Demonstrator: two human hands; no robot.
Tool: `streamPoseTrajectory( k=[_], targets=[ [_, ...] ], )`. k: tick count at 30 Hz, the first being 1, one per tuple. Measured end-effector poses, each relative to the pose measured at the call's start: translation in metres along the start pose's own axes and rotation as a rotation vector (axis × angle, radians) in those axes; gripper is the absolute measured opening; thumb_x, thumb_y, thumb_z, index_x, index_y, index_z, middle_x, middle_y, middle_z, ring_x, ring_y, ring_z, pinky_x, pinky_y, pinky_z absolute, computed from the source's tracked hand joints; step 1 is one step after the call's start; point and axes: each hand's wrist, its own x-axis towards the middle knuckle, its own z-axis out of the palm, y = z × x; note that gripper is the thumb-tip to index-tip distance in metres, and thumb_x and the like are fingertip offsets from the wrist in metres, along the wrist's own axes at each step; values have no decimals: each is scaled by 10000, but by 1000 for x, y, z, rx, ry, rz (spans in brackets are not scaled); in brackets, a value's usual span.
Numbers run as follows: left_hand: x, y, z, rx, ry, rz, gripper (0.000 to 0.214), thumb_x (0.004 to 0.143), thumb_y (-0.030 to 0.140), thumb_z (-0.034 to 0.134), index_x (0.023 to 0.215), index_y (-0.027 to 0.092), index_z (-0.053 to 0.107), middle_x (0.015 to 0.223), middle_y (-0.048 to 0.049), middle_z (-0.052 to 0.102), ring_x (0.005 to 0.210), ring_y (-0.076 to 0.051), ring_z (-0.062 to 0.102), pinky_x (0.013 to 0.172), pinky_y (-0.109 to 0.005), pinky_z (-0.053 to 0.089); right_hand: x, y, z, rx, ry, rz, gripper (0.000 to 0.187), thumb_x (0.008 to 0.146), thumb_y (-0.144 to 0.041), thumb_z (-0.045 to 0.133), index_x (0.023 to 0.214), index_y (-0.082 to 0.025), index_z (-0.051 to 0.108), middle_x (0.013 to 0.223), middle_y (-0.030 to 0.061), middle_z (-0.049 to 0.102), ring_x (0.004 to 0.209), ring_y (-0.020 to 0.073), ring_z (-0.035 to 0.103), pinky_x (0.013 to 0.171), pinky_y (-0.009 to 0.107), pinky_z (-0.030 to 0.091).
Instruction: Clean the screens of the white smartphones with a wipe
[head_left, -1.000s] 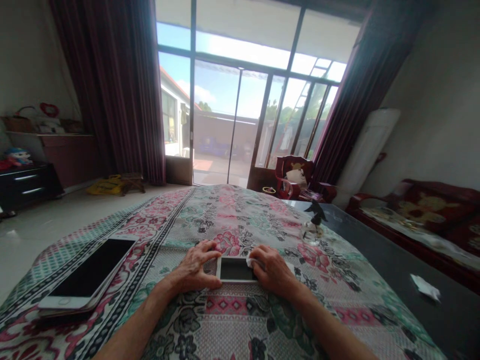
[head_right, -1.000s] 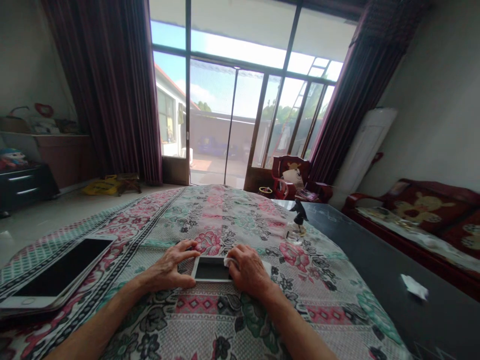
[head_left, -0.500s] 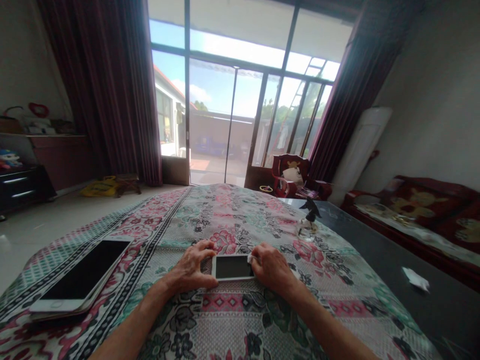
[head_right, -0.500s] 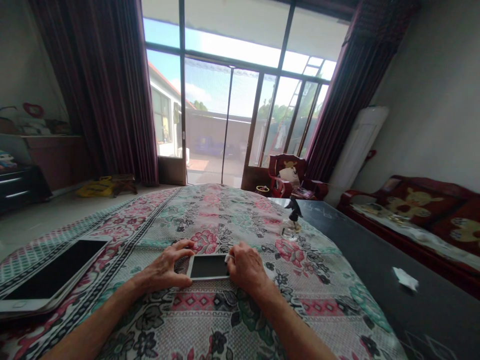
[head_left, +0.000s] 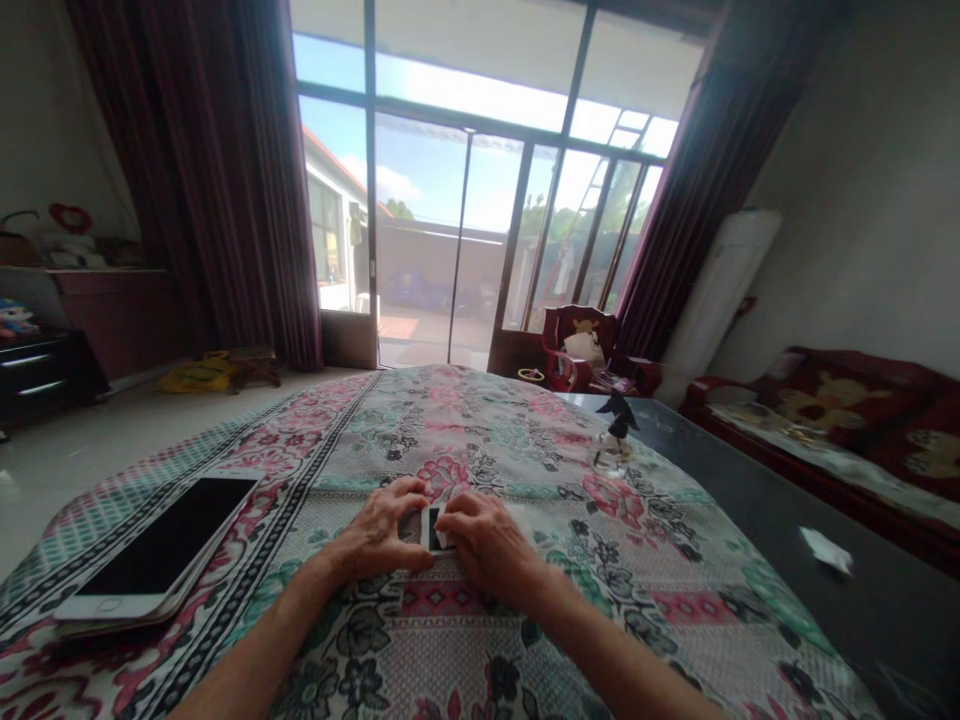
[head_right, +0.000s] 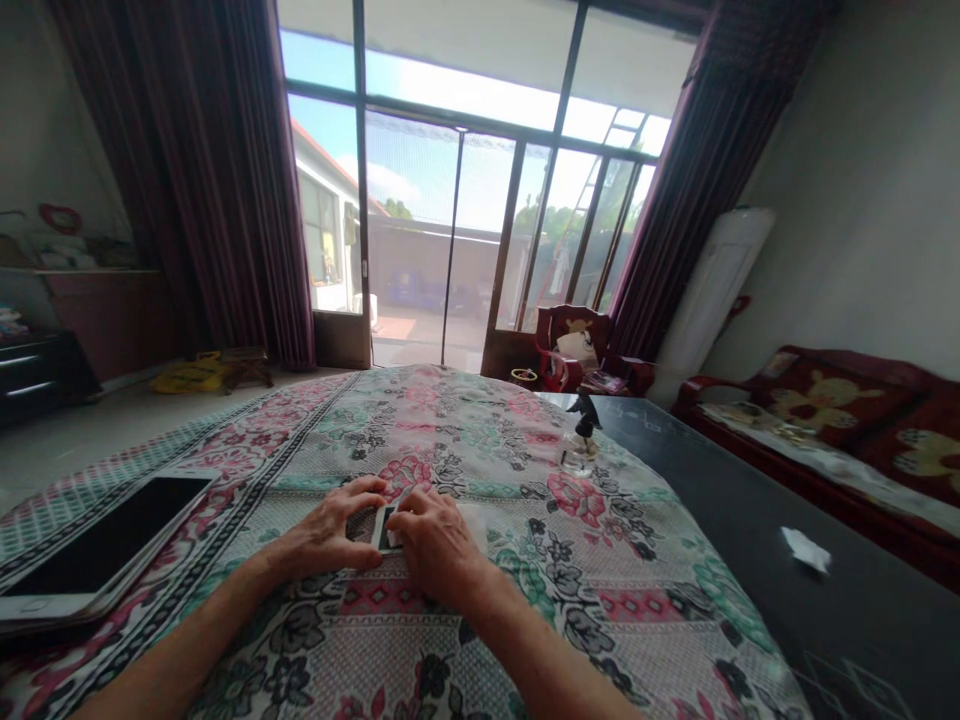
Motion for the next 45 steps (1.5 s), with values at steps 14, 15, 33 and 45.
streamPoseTrajectory(
  k=[14,15,33,45],
  targets=[
    [-4,9,-10,-20,-23,-13,464,534,321,747,966,208,623,1317,-70,486,1198,-274,468,1007,-330,377,-20,39,-44,-93,-106,351,248,689,-99,508,750,-209,723,794,32,647,712,143,579,674,233,404],
    [-5,10,-12,-1,-28,-14,449,533,339,750,941,207,618,1309,-72,490,1188,-275,475,999,-335,384,-20,44,-46,-105,-70,378,256,696,-100,499,755,-205,724,791,37,650,712,146,581,675,236,405],
    [-3,47,10,8,-47,108,724,618,299,665,1304,200,456,1191,-76,527,1121,-259,490,983,-350,398,0,60,-6,14,141,430,218,844,-205,484,950,-193,675,931,57,665,857,158,601,787,223,401],
    [0,54,13,4,-8,-9,687,610,233,610,1282,166,481,1161,-87,553,1083,-244,504,944,-312,398,-9,54,-25,9,-9,485,236,718,-148,541,877,-186,712,857,54,704,819,167,611,732,224,409]
  ],
)
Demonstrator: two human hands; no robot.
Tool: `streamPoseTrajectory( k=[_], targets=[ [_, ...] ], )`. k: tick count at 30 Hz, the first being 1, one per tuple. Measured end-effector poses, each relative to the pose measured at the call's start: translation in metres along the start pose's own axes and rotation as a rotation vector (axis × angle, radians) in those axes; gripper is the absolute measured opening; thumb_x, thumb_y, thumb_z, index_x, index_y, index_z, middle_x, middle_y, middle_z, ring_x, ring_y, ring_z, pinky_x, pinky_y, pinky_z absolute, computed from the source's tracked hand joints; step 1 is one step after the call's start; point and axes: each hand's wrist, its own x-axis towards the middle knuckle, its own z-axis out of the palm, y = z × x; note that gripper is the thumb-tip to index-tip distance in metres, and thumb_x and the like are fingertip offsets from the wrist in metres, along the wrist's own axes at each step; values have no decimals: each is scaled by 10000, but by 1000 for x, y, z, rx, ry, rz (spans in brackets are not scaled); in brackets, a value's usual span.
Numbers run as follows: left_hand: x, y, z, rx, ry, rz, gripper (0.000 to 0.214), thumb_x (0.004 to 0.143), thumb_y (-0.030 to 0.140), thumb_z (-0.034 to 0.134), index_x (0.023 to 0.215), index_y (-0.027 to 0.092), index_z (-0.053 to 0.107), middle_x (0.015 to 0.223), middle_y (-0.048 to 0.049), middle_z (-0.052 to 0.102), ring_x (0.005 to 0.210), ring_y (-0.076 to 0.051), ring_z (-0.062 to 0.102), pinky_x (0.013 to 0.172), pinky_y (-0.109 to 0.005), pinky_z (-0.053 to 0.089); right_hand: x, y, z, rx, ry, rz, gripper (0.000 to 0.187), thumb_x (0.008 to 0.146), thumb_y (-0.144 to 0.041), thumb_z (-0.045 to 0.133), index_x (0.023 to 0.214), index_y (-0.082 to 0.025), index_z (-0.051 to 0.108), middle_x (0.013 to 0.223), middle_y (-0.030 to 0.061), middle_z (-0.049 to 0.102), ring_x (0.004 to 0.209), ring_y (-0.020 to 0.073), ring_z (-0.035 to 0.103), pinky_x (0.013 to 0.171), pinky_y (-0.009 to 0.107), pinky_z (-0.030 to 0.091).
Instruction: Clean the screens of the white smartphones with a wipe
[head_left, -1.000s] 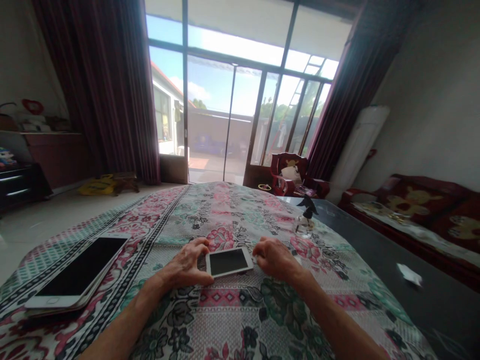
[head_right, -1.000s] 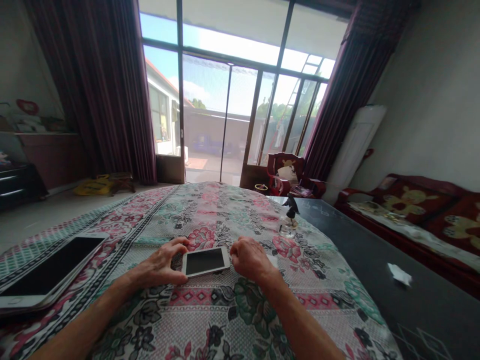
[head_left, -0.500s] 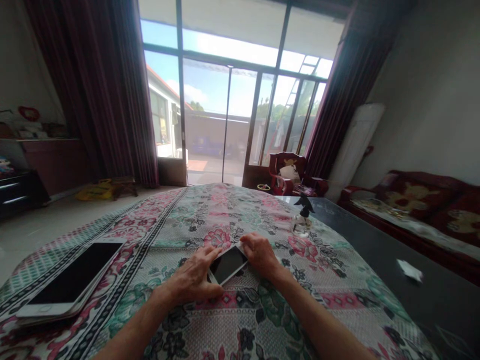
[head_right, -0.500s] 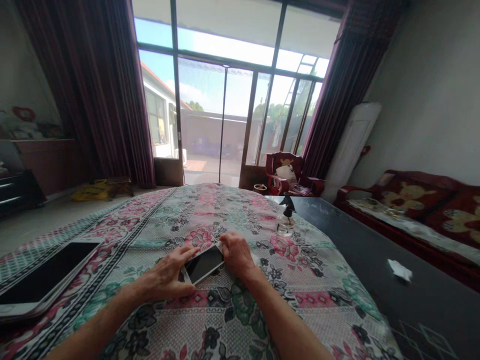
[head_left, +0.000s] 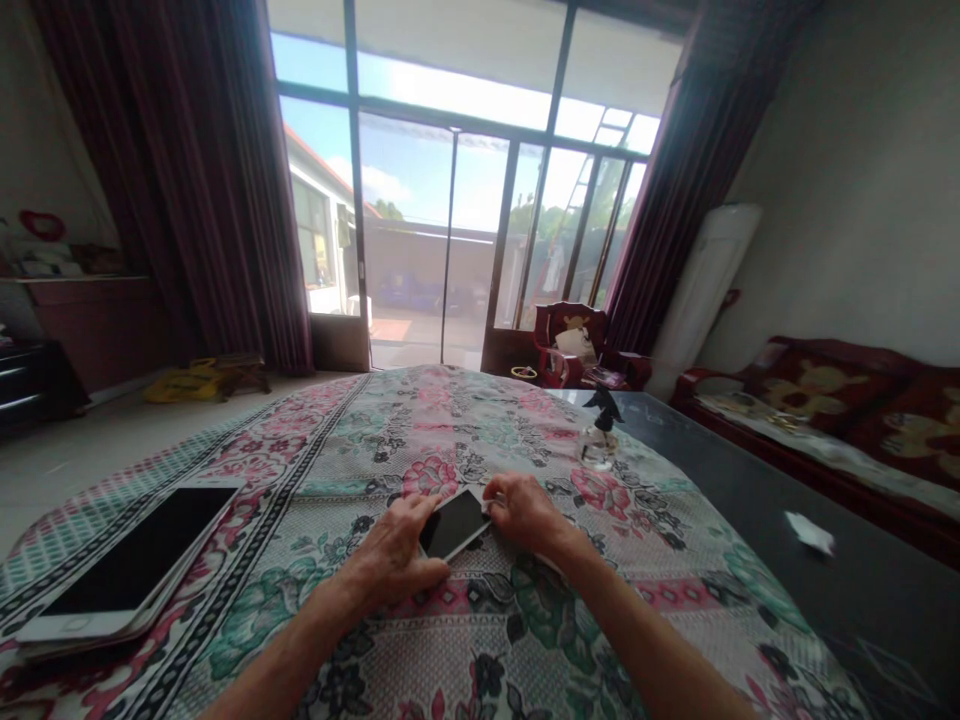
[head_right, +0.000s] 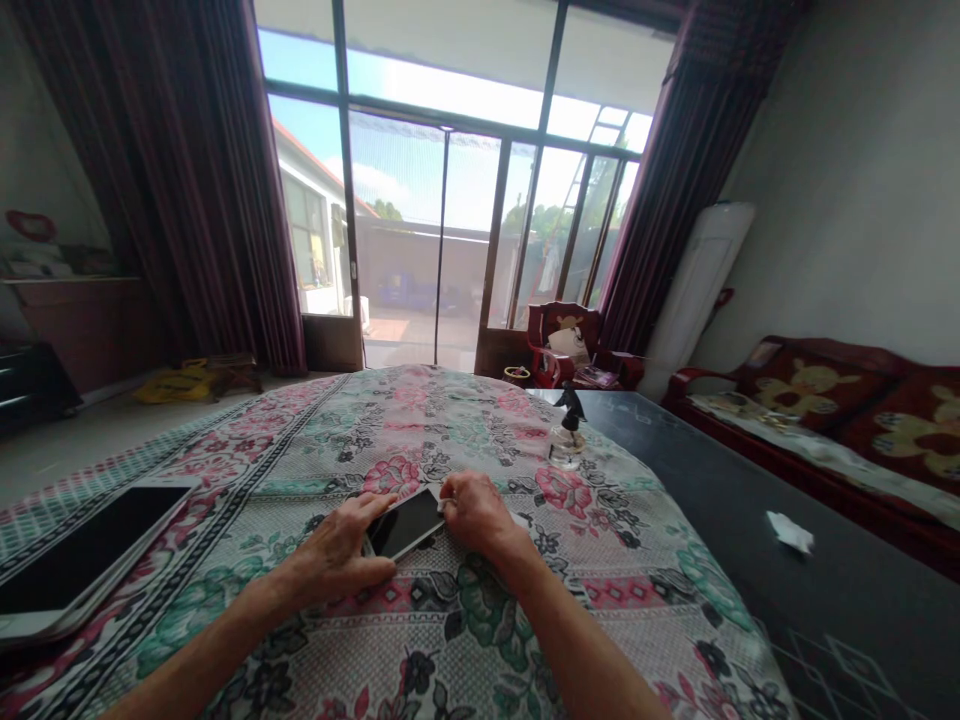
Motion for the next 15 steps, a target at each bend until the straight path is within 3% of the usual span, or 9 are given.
streamPoseTrajectory(
  k=[5,10,15],
  targets=[
    [-1,5,-4,-2,-12,-14,652,605,224,601,1248,165,509,1126,-82,564,1062,-237,512,919,-288,401,-5,5,-8,-3,-61,15,241,681,-123,553,826,-201,729,760,22,711,715,149,618,652,210,407],
    [0,5,-1,24,28,-8,583,610,224,593,1187,158,545,1076,-80,579,1009,-231,527,891,-289,407,1,0,5,-6,35,12,241,777,-165,512,933,-179,695,941,61,693,876,163,605,791,227,400],
    [0,7,2,57,68,-57,499,607,232,589,1102,164,578,1052,-79,595,1008,-235,537,854,-286,418,0,-5,13,-35,89,10,216,800,-152,494,912,-176,677,928,65,665,865,161,598,778,220,396]
  ],
)
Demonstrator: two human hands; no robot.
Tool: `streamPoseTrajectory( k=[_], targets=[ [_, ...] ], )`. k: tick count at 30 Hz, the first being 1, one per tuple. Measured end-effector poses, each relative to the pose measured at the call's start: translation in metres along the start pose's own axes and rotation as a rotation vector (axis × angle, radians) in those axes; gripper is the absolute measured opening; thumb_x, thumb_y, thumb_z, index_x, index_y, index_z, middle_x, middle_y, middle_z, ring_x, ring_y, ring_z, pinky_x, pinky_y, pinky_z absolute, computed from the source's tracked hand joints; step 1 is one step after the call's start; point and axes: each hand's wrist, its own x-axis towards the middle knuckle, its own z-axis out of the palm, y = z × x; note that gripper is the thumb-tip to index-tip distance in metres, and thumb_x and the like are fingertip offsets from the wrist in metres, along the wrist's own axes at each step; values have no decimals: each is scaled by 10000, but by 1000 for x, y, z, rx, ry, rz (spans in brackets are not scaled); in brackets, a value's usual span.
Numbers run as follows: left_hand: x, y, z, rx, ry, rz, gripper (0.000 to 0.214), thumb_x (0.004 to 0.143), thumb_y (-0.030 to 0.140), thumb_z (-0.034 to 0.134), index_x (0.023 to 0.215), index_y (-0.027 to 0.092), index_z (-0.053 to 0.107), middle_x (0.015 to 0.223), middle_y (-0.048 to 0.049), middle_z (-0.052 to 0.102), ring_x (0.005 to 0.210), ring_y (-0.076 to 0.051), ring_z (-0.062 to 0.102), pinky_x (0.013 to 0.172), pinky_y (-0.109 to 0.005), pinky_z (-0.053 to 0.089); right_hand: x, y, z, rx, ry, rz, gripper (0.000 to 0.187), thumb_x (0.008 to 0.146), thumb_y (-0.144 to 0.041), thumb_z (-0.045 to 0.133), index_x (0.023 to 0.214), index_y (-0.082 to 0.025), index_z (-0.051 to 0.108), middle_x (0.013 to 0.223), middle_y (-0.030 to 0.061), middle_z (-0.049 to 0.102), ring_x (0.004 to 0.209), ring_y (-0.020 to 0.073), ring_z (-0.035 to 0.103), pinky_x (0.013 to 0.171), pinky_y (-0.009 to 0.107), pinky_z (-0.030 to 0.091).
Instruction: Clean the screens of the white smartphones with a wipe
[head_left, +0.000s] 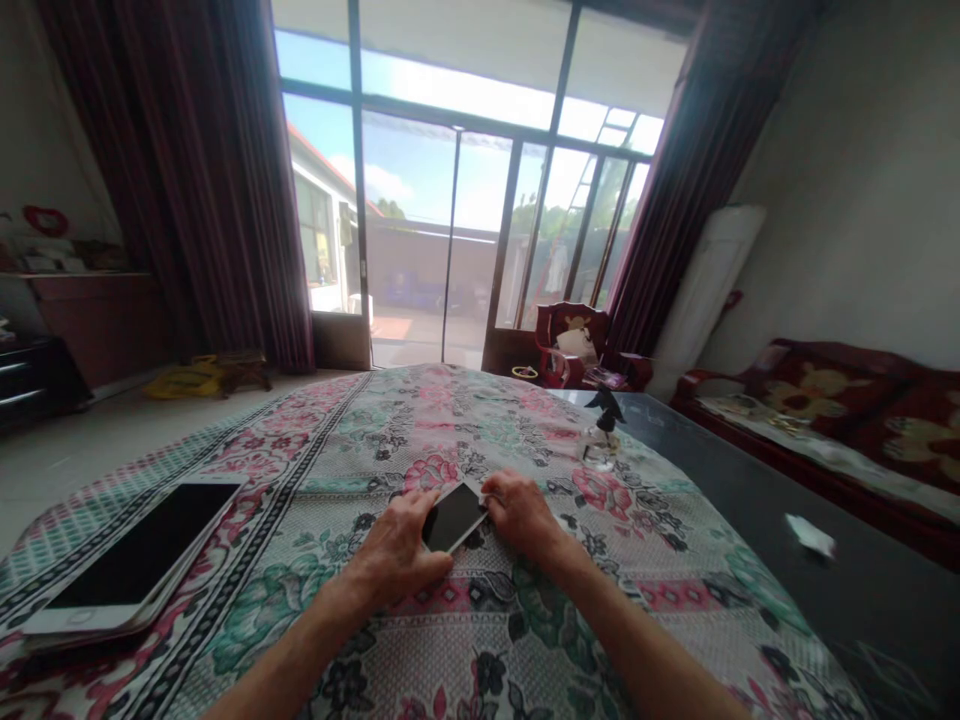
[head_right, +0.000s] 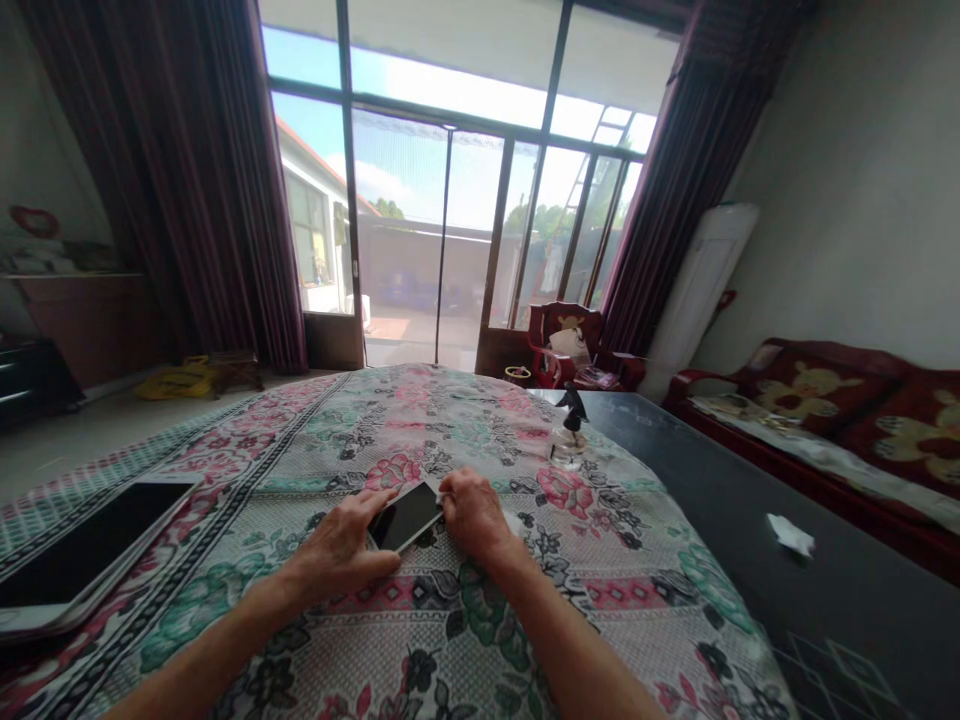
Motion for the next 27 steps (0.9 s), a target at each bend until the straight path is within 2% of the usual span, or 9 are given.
streamPoseTrajectory(
  k=[8,12,14,17,20,23,27],
  targets=[
    [0,3,3,31,44,-32,557,604,238,588,1155,169,550,1066,-80,609,1009,-233,546,857,-279,416,-4,-8,-3,-28,27,-4,171,824,-168,497,868,-186,661,896,60,639,809,152,589,724,219,385],
    [-1,4,2,43,22,-57,574,609,244,590,1174,163,539,1068,-83,611,1004,-241,543,865,-292,417,5,-15,2,-3,51,-157,181,885,-187,458,905,-203,638,938,41,641,860,140,569,762,215,370],
    [0,5,1,48,15,-59,589,613,246,589,1193,158,529,1076,-89,609,1012,-249,540,869,-302,417,9,-19,5,-8,33,-238,180,899,-189,453,913,-208,631,956,37,646,916,144,555,816,229,353],
    [1,4,0,53,6,-59,616,618,253,594,1220,154,510,1104,-98,603,1028,-260,535,871,-311,419,11,-23,6,-33,-16,-286,189,901,-180,446,929,-201,632,964,46,651,944,152,546,837,248,340],
    [2,4,1,56,1,-67,623,615,254,604,1226,182,501,1124,-86,600,1047,-263,531,868,-307,419,7,-22,-3,-63,-80,-257,198,874,-161,460,910,-199,651,923,46,656,876,148,561,775,233,356],
    [1,6,2,72,2,-85,597,619,264,614,1202,186,514,1095,-82,605,1027,-260,543,859,-303,419,1,-16,-20,-122,-152,-165,196,819,-137,492,857,-195,675,869,46,665,808,150,577,718,225,364],
    [-2,6,-2,105,3,-119,659,634,355,637,1237,135,488,1091,-119,593,1010,-287,547,857,-334,418,-3,-5,-33,-137,-94,-72,205,821,-153,483,857,-189,682,865,55,670,797,156,590,717,229,368]
  ],
)
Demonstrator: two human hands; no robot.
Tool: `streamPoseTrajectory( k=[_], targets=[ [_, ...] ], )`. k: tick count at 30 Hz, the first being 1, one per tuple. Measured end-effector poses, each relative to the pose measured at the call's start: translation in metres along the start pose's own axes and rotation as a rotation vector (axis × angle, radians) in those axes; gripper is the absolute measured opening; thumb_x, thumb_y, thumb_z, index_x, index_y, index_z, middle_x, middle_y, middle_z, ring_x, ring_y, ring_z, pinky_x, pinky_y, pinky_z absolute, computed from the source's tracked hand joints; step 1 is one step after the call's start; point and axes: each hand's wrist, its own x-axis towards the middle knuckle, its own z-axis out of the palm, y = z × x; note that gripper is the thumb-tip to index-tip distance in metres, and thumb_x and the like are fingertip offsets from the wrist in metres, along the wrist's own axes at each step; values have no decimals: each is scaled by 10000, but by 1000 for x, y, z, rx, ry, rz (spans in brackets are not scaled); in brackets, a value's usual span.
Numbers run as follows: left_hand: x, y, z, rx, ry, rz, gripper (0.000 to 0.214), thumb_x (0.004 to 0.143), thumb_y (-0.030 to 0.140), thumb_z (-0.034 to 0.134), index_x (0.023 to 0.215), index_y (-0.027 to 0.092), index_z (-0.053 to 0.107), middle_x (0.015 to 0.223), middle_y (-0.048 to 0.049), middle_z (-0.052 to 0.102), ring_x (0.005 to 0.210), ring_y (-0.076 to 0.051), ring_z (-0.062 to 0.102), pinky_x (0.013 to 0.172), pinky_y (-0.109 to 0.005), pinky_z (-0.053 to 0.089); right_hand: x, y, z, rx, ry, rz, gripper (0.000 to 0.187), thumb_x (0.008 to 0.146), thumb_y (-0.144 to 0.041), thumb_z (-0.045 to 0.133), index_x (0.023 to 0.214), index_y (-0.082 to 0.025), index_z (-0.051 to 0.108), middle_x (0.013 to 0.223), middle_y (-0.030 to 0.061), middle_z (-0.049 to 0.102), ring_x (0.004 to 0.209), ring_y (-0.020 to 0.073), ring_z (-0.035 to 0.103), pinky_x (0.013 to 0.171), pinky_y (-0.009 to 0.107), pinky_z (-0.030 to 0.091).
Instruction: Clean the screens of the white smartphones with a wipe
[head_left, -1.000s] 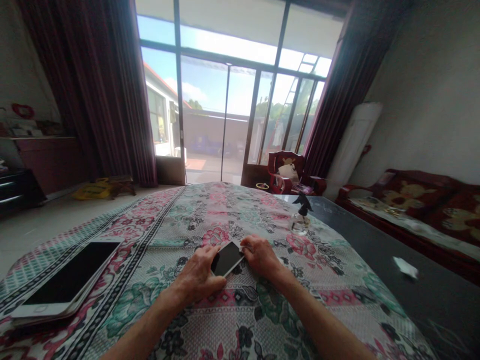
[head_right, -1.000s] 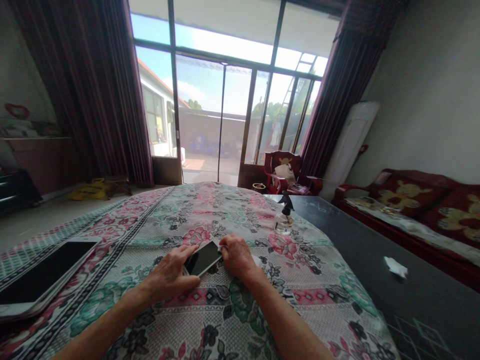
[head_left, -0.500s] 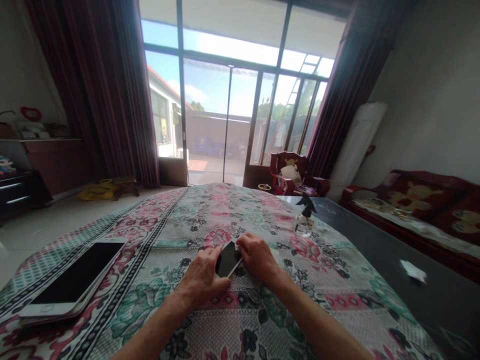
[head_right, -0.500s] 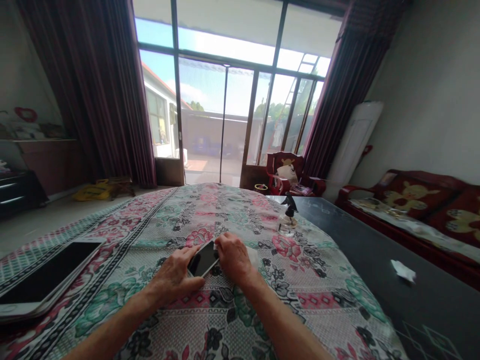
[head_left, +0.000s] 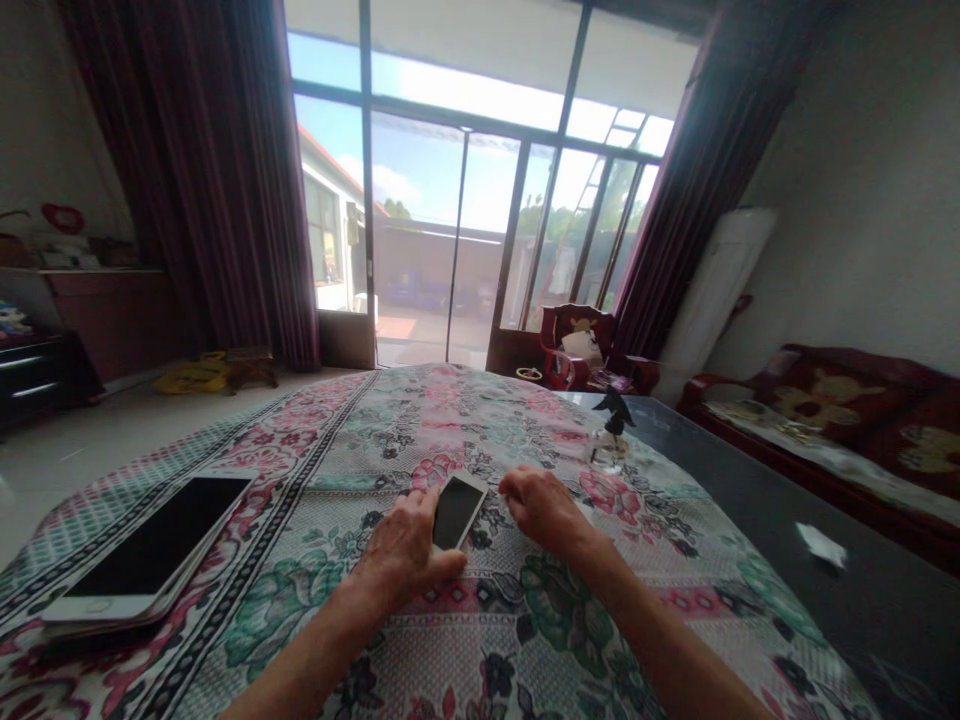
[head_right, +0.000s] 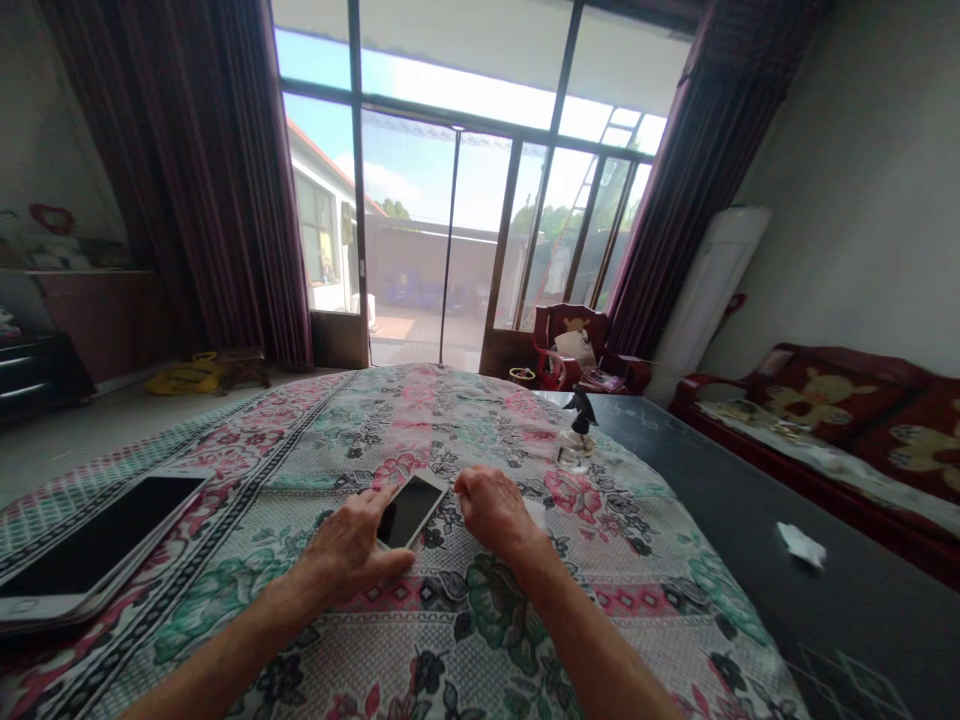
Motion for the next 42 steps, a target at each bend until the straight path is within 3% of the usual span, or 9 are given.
streamPoseTrajectory(
  k=[4,9,12,25,29,36,42],
  targets=[
    [1,-9,-10,-58,-92,60,776,575,344,690,1283,141,446,1116,-119,585,1015,-282,553,838,-314,418,4,1,10,61,102,13,211,856,-177,468,920,-186,669,920,59,664,851,152,595,766,217,375],
    [3,-17,-19,-137,-165,173,387,610,248,601,994,205,581,919,-23,609,830,-201,581,687,-244,419,11,-5,26,75,77,44,189,865,-204,482,941,-192,655,948,60,662,879,160,596,774,220,380],
    [3,-14,-21,-155,-160,161,330,618,265,598,941,203,568,853,2,599,797,-191,571,650,-236,405,13,-7,29,72,70,45,193,871,-203,470,934,-195,652,939,60,662,875,163,595,764,225,379],
    [3,-17,-12,-293,-107,143,548,603,226,629,1137,214,503,880,17,613,799,-186,580,664,-237,412,-15,-39,30,40,0,-43,182,835,-209,493,855,-207,674,861,63,655,777,162,600,658,232,358],
    [2,-16,-13,-332,-118,102,659,612,205,615,1246,228,438,845,37,619,745,-163,577,639,-223,407,-2,-34,29,57,33,11,198,847,-195,478,875,-204,674,867,61,656,810,161,601,690,225,368],
    [4,-17,-12,-348,-125,74,694,603,229,645,1267,215,443,898,20,647,720,-160,587,627,-216,415,33,-20,34,51,61,108,222,872,-164,435,917,-180,653,949,83,653,867,166,600,734,227,380],
    [1,-22,-3,-338,-66,66,794,607,255,642,1352,218,369,1092,-21,643,782,-181,612,717,-246,457,19,-32,38,35,65,117,214,871,-154,437,898,-176,648,941,95,648,872,182,605,733,245,384]
  ],
)
